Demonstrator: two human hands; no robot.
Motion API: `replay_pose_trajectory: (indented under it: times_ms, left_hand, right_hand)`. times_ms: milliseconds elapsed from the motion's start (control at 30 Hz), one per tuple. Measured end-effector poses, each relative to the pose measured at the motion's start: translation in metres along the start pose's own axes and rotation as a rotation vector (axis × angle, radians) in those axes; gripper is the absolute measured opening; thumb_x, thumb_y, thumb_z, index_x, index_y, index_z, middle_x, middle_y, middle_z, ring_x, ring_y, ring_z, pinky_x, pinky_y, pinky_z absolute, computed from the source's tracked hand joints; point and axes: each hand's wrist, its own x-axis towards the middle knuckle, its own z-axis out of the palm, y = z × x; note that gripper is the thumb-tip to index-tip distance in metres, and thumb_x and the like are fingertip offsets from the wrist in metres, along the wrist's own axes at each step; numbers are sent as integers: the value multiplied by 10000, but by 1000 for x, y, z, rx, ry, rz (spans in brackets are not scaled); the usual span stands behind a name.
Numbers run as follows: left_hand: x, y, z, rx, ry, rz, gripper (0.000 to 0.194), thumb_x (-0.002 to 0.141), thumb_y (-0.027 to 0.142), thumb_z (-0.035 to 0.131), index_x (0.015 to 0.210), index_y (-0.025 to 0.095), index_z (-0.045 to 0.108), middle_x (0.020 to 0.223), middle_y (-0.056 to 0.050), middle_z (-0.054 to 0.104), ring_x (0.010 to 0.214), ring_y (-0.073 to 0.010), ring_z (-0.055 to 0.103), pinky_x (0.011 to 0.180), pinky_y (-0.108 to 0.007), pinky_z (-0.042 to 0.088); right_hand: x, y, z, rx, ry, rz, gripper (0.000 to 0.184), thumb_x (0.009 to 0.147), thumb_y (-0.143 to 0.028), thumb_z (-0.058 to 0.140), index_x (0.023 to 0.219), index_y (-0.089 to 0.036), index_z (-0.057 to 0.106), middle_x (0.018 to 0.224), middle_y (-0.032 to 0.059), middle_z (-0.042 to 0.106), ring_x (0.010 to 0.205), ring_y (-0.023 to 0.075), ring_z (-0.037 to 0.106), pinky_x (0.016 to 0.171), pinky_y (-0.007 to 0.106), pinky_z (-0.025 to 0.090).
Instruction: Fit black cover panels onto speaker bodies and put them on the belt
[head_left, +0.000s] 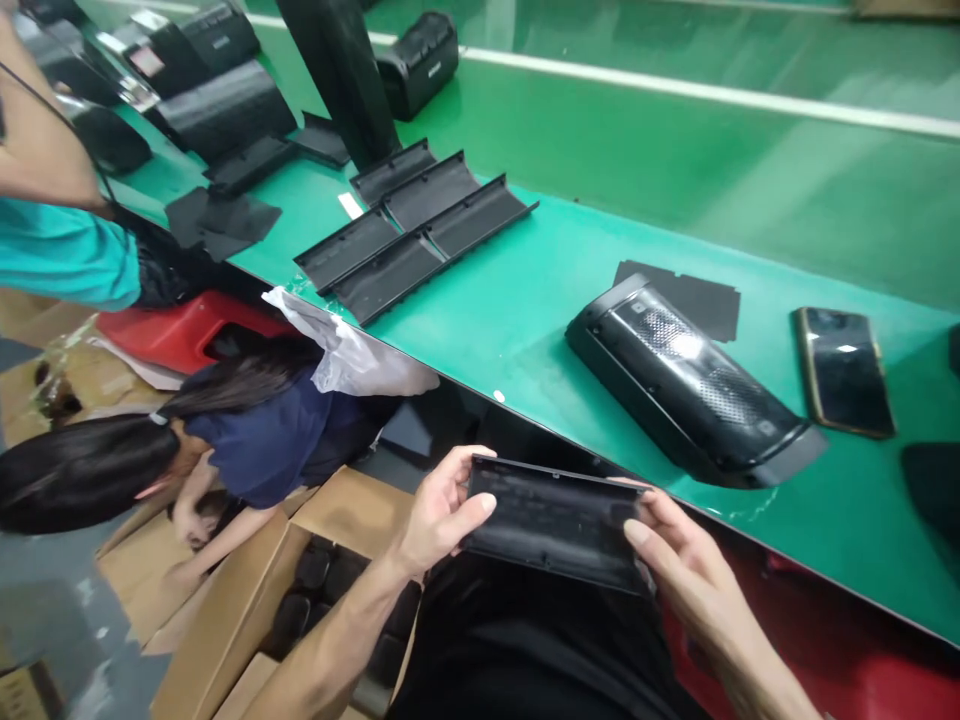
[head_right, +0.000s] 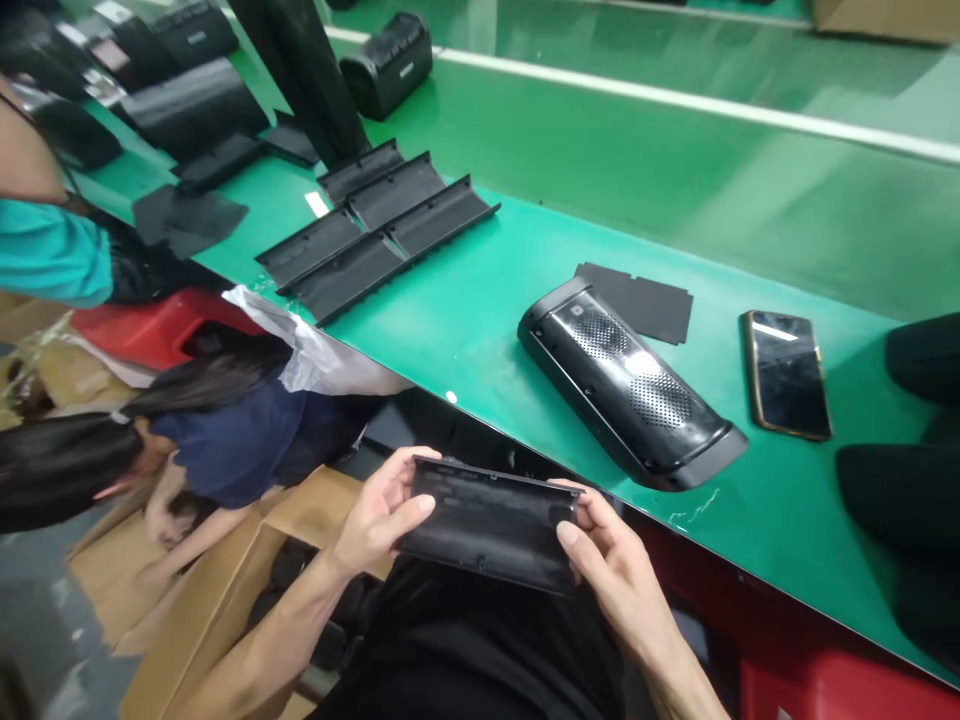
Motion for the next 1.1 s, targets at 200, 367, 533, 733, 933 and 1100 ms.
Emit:
replay_pose_trajectory:
  times_ms: [200,367,533,733,933,1100]
  left_hand:
    - [9,3,0,35,-7,126,471,912,337,746,1326,196,574,1109,-77,656,917,-165,650,783,-245,535]
    - [9,-5,-3,18,-15,125,469,917,309,740,1345,216,572,1107,-65,651,902,-153,643,788,-244,534]
    - [9,-8,-4,-7,-16,121,480,914,316,743,1349,215,569,1144,-80,656,820,-134,658,691,-214,546]
    - [8,-6,1,-79,-17,-27,496,901,382,727,1333,219,547,1019,-28,636,392,4,432,300,-134,309]
    - [4,-17,3,-110,25,-144,524,858,395,747,1309,217,547,972,-9,626,397,-3,430,271,-120,302]
    - [-7,-15,-3,-103,28,-134,550,877,403,733,1369,232,553,1040,-48,666,430,-21,474,323,-141,348]
  right_hand:
    - [4,-9,5,-16,27,-110,585,822,-564,806,1286,-228,691,937,68,737,719,200,637,623,271,539]
    - [4,-3,5,-4,48,-124,546,826,-545,807,1267,-240,704,947,62,734,725,202,640,635,285,543]
    - [4,2,2,12,78,-112,507,811,-525,829,1223,-248,726,869,53,727,752,228,670,652,296,552]
    - [3,3,9,90,9,-37,475,823,-550,816,1183,-250,737,897,72,761,750,249,698,687,340,574]
    - [-2,2,18,282,-82,22,383,843,-483,832,1148,-271,742,1108,82,764,860,235,723,757,323,583]
    - [-6,7,17,245,-76,73,472,833,-537,824,1195,-249,735,922,63,752,639,179,642,597,288,539]
